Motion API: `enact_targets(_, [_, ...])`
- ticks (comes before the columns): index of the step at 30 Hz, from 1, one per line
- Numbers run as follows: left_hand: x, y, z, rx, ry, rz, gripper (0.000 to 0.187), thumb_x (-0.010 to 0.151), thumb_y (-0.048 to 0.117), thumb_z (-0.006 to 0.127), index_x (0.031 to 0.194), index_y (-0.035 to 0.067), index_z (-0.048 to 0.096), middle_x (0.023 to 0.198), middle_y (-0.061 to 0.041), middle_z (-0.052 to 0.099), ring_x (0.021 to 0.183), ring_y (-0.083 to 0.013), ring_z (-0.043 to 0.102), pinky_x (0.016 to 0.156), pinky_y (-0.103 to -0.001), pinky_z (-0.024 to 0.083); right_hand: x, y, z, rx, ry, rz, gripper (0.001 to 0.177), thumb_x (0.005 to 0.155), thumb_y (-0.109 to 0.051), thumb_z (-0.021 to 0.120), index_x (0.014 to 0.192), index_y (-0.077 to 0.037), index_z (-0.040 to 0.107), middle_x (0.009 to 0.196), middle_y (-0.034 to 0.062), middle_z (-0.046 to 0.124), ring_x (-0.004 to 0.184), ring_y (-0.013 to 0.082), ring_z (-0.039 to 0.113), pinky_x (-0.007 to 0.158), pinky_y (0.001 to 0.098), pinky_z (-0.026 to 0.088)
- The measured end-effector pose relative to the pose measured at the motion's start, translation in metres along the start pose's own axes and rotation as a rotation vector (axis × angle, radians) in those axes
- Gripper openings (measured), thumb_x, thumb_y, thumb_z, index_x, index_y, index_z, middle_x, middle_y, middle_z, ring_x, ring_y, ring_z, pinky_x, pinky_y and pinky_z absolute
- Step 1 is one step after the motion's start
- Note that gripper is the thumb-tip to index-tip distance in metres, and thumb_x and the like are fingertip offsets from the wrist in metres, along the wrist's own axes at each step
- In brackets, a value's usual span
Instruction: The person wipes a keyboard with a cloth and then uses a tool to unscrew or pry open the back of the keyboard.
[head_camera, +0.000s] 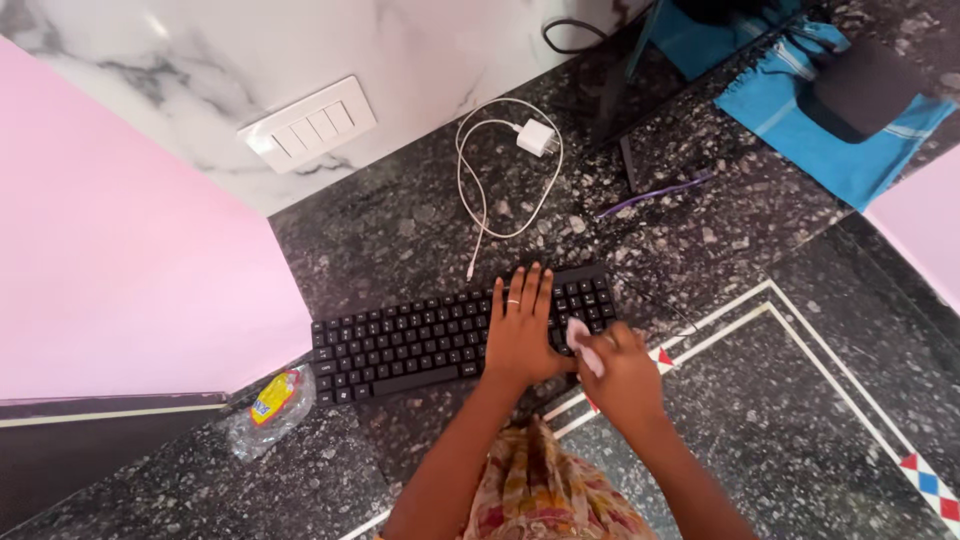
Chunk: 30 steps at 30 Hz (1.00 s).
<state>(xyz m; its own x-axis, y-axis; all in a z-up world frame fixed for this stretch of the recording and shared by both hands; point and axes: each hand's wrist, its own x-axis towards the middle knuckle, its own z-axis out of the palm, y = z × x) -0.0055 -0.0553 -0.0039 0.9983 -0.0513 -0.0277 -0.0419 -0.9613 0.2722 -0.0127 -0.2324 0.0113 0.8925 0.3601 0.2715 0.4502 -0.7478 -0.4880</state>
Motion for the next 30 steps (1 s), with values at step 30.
enact_targets(30, [0.002,0.003,-0.005,-0.004,0.003,-0.038,0.147,0.052,0.089,0.074,0.159,0.003,0.021,0.163,-0.015,0.027,0.153,-0.032,0.017,0.125,-0.054,0.004,0.047,0.025,0.024,-0.152,0.054,0.077,0.019,0.084,-0.021,0.074,0.103,-0.02,0.079,0.106,0.0097,0.064,0.1,0.034,0.067,0.072,0.0456,0.058])
